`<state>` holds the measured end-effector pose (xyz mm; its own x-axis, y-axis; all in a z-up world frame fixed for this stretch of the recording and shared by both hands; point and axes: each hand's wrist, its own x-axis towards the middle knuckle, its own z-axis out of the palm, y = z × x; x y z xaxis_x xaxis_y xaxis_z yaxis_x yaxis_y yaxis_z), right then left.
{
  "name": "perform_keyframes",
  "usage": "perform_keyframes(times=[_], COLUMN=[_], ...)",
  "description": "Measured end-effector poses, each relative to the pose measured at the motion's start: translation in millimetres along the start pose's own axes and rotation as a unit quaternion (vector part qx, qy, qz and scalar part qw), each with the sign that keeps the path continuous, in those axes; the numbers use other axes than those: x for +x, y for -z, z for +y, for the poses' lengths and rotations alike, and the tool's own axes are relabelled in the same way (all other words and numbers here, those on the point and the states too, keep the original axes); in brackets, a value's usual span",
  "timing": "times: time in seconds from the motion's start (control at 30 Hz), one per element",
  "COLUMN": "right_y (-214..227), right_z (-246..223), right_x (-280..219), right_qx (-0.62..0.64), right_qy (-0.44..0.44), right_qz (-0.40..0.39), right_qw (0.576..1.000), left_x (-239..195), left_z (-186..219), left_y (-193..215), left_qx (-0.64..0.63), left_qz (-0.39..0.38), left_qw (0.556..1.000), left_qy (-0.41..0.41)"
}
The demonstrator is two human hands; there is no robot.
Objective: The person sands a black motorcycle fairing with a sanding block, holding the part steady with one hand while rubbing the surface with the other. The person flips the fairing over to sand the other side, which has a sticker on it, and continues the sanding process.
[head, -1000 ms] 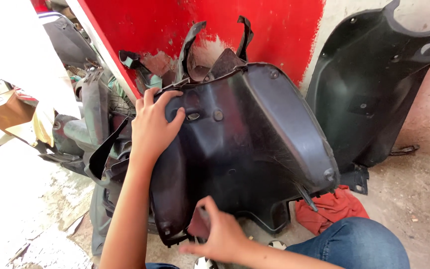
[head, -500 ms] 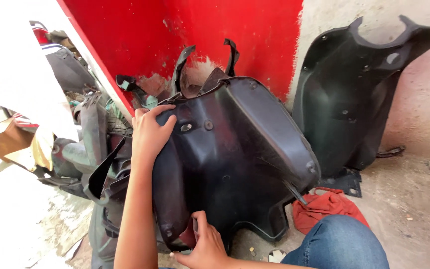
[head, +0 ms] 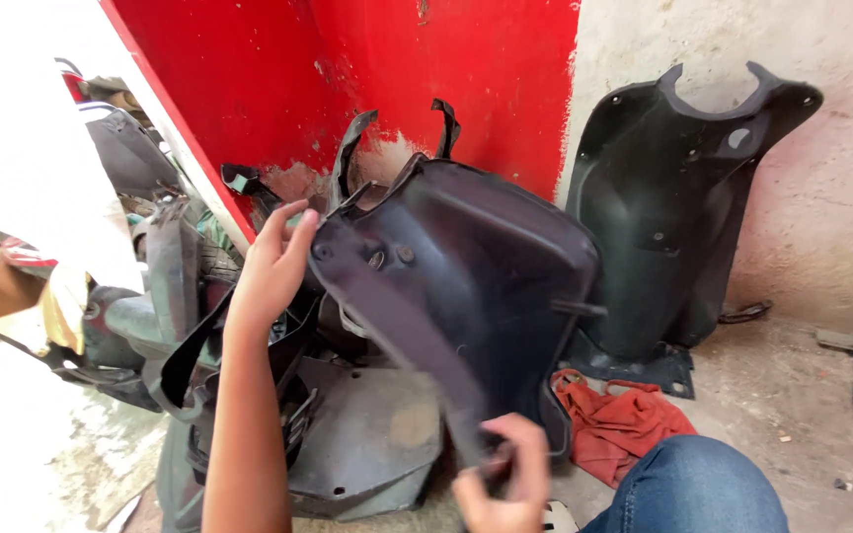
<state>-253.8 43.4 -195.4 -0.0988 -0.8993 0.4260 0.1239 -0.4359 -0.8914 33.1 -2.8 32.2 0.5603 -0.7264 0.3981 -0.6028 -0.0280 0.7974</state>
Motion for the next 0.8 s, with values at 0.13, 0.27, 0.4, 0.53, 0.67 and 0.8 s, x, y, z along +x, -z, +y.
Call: perform_keyframes(times=[0.13, 0.27, 0.4, 0.53, 0.67, 0.8], right_y=[41, 66, 87, 125, 166, 198], right_z=[-12, 5, 9, 43, 58, 64], right_x=[53, 88, 118, 153, 181, 181], right_qx=[-0.039, 0.011, 0.006, -0.004, 0.068, 0.109], right_qy=[0.081, 0.060, 0.013, -0.014, -0.013, -0.011], right_qz=[0.051, 0.037, 0.006, 0.037, 0.045, 0.027], right_qw=[0.995, 0.997, 1.000, 0.999, 0.997, 0.994], left_x=[33, 73, 80, 70, 51, 90], left_z=[-53, -113, -166, -201, -196, -331], left_y=[-30, -62, -83, -113, -176, -328], left_qx=[-0.103, -0.312, -0.254, -0.408, -0.414, -0.456], left_qz=[-0.021, -0.099, 0.002, -0.116, -0.290, -0.305], left_qw=[0.989, 0.945, 0.967, 0.906, 0.852, 0.832], left_qy=[-0.105, -0.011, -0.033, 0.006, 0.137, 0.077])
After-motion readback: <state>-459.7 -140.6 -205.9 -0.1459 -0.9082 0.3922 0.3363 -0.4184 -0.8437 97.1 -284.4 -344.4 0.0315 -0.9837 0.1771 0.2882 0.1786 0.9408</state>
